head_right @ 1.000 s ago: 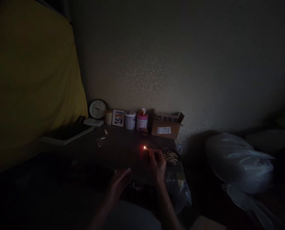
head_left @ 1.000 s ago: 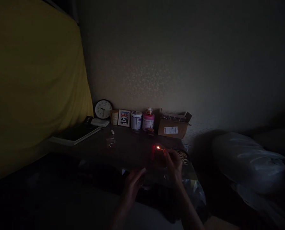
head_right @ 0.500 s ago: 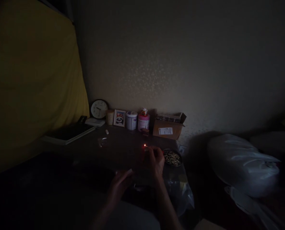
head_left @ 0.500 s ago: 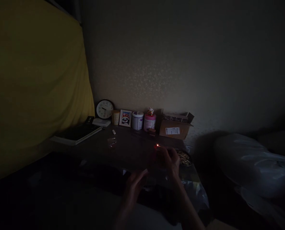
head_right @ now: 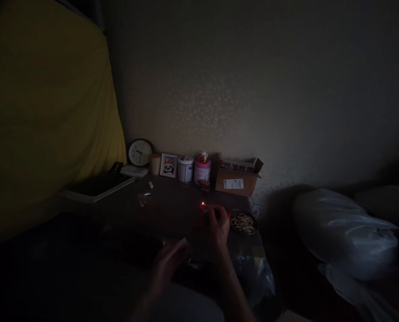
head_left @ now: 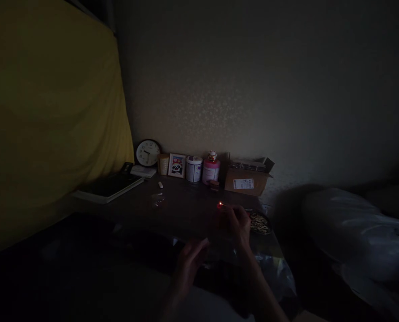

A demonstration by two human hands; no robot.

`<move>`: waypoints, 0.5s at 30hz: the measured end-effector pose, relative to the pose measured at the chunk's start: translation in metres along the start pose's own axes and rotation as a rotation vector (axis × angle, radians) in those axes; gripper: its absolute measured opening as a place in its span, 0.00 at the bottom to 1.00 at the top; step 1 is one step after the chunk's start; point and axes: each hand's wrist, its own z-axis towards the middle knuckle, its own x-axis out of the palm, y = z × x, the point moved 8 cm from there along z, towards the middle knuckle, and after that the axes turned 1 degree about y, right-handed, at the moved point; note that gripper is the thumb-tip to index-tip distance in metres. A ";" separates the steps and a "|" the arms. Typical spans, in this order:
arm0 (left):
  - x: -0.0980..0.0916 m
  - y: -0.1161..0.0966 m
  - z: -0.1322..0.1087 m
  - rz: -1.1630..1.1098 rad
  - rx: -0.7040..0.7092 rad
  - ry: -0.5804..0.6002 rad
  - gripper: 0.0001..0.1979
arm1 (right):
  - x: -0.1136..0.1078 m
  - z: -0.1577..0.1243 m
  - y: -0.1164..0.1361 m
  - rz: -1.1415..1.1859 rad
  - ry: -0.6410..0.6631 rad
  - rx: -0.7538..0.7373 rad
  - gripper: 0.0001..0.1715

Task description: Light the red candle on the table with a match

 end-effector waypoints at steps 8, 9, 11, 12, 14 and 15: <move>-0.001 0.001 0.002 0.003 -0.007 -0.041 0.11 | 0.002 0.000 0.001 -0.001 -0.001 0.006 0.17; -0.001 0.001 0.002 0.006 -0.012 -0.040 0.11 | 0.003 0.001 0.000 -0.002 0.001 0.006 0.18; -0.001 0.002 0.002 0.004 -0.015 -0.034 0.12 | 0.004 0.001 -0.003 -0.002 0.006 0.006 0.18; -0.001 0.002 0.001 0.003 -0.014 -0.033 0.12 | 0.004 0.001 -0.004 -0.003 0.008 0.006 0.18; -0.002 0.001 0.001 0.004 -0.001 -0.028 0.12 | 0.004 0.001 -0.005 -0.007 0.007 0.005 0.17; -0.002 0.001 0.001 0.006 0.004 -0.028 0.13 | 0.004 0.001 -0.005 -0.009 0.007 0.001 0.17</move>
